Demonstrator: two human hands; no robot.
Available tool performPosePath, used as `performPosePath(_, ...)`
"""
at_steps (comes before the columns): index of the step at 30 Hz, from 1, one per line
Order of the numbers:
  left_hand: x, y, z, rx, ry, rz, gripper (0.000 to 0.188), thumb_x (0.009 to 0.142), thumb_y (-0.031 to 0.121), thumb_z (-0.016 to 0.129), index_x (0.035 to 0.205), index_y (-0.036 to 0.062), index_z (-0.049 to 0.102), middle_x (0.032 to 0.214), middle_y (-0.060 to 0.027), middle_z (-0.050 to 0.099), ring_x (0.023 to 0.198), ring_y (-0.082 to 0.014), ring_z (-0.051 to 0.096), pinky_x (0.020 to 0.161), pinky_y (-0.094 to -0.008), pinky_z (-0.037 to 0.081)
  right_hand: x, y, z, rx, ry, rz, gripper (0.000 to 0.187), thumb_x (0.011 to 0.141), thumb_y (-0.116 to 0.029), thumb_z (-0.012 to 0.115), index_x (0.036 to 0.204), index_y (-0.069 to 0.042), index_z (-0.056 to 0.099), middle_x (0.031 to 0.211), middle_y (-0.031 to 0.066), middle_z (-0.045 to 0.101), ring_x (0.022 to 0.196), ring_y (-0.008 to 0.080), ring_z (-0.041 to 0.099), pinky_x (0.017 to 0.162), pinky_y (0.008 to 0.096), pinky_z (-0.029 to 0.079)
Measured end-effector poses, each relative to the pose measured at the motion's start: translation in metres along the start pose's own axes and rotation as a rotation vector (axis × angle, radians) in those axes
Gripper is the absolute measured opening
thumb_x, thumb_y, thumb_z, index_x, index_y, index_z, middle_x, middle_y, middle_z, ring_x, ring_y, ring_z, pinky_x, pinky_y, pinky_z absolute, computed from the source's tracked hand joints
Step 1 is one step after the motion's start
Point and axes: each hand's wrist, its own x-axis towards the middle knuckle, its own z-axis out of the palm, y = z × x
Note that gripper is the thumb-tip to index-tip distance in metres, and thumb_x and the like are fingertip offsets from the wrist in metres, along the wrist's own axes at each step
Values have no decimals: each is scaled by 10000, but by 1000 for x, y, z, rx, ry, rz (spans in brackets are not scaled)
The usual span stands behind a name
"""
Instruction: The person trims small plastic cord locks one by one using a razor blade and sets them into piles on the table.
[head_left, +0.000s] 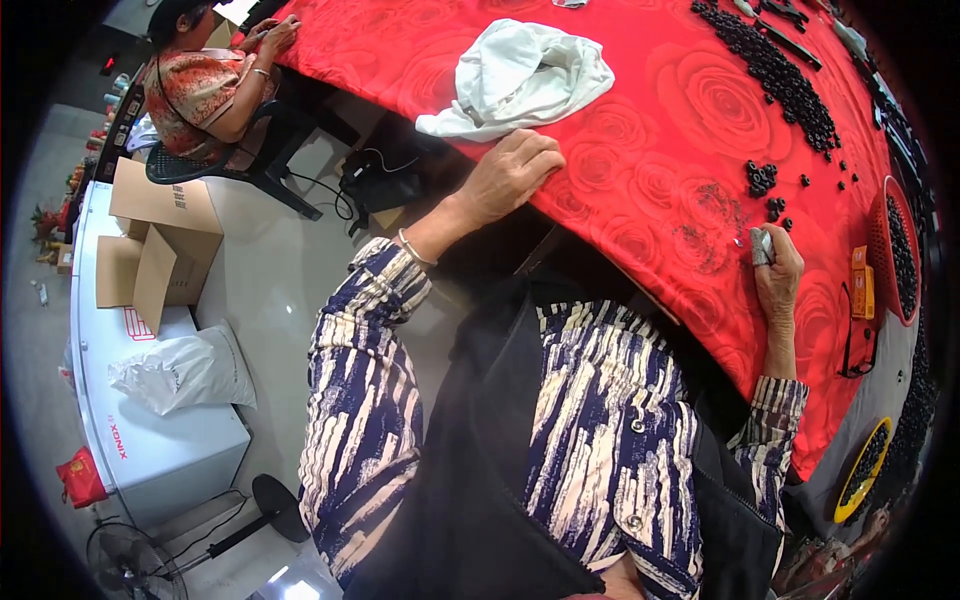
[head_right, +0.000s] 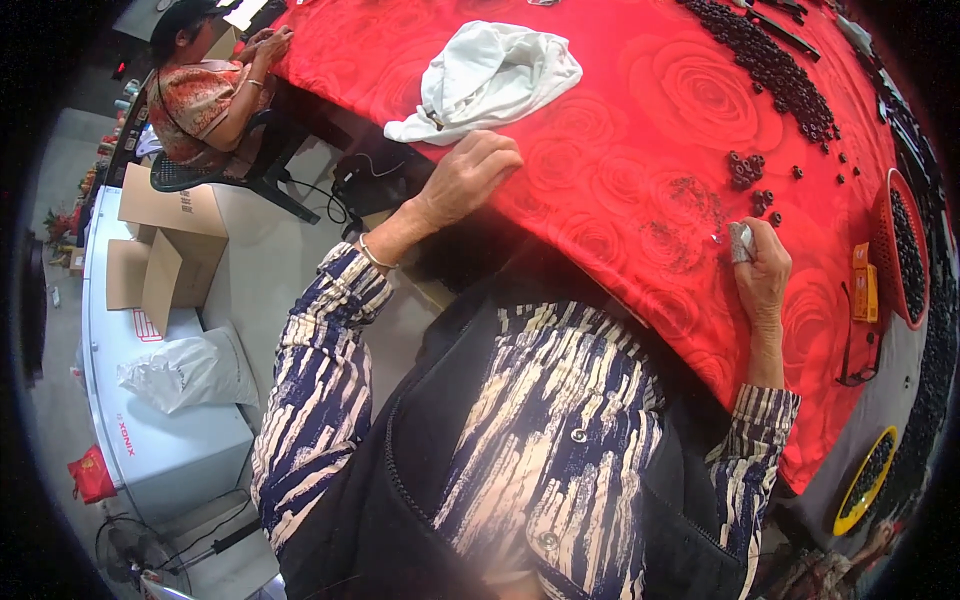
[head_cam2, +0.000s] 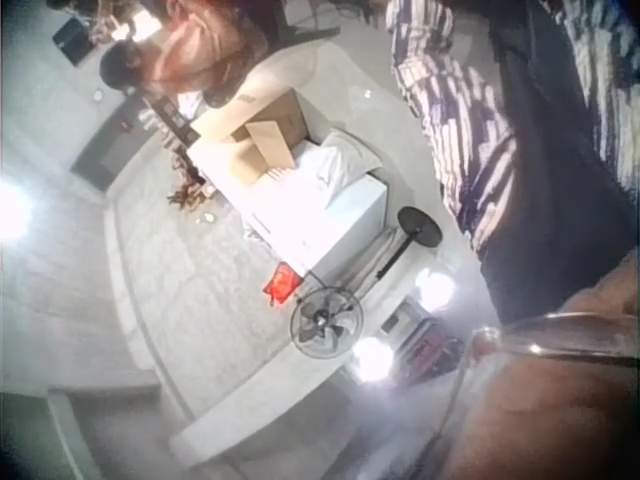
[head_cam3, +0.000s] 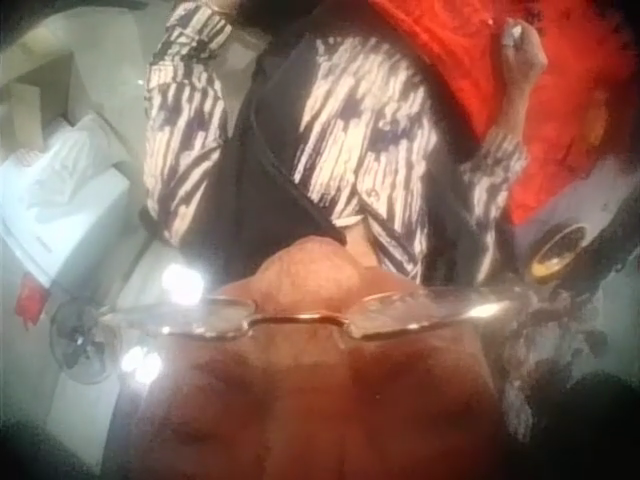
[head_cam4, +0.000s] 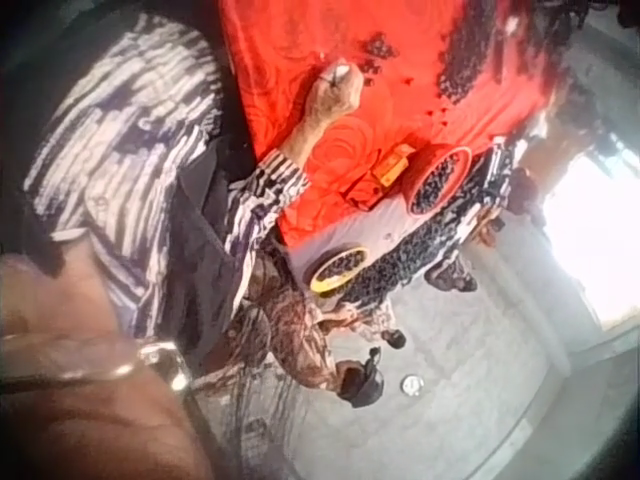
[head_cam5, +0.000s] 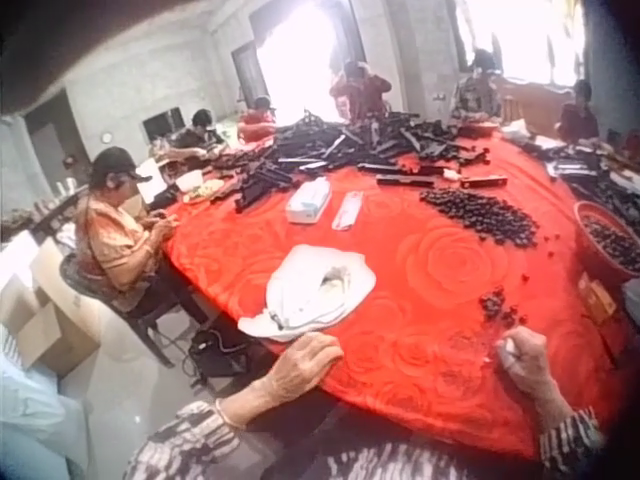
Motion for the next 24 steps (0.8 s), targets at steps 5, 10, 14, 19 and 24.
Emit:
performPosePath(5,-35,-4,-22,157,-2,9,233,766,29,593,996,54,561,1011,-83,546,944,-266,553,825,-361,470,0,2,-2,-30,-24,8,135,864,-104,633,929,1,577,771,138,569,650,238,574,599,314,455)
performPosePath(10,-64,-5,-35,227,2,-55,283,733,-18,662,995,33,569,1002,-106,558,912,-286,564,791,-369,493,-1,4,-2,-58,-50,25,134,847,-84,636,936,-5,574,779,146,564,669,260,584,609,330,461)
performPosePath(14,-76,-3,-31,195,-28,-116,202,742,22,636,936,36,583,976,-113,550,902,-285,558,786,-371,474,0,6,-3,-75,-26,10,132,836,-72,638,928,-5,572,779,148,565,663,278,579,606,332,459)
performPosePath(19,-63,16,-28,189,40,-156,222,750,12,661,958,40,585,993,-117,547,918,-294,551,792,-386,466,3,6,-8,-52,-1,-28,121,819,-77,646,908,-26,582,753,144,556,647,292,576,569,360,452)
performPosePath(24,1,59,-35,104,134,-179,292,747,1,692,1017,46,591,1058,-138,546,979,-299,535,832,-387,444,25,6,-25,50,117,16,109,803,-92,663,850,-28,588,711,136,564,613,288,586,538,352,448)
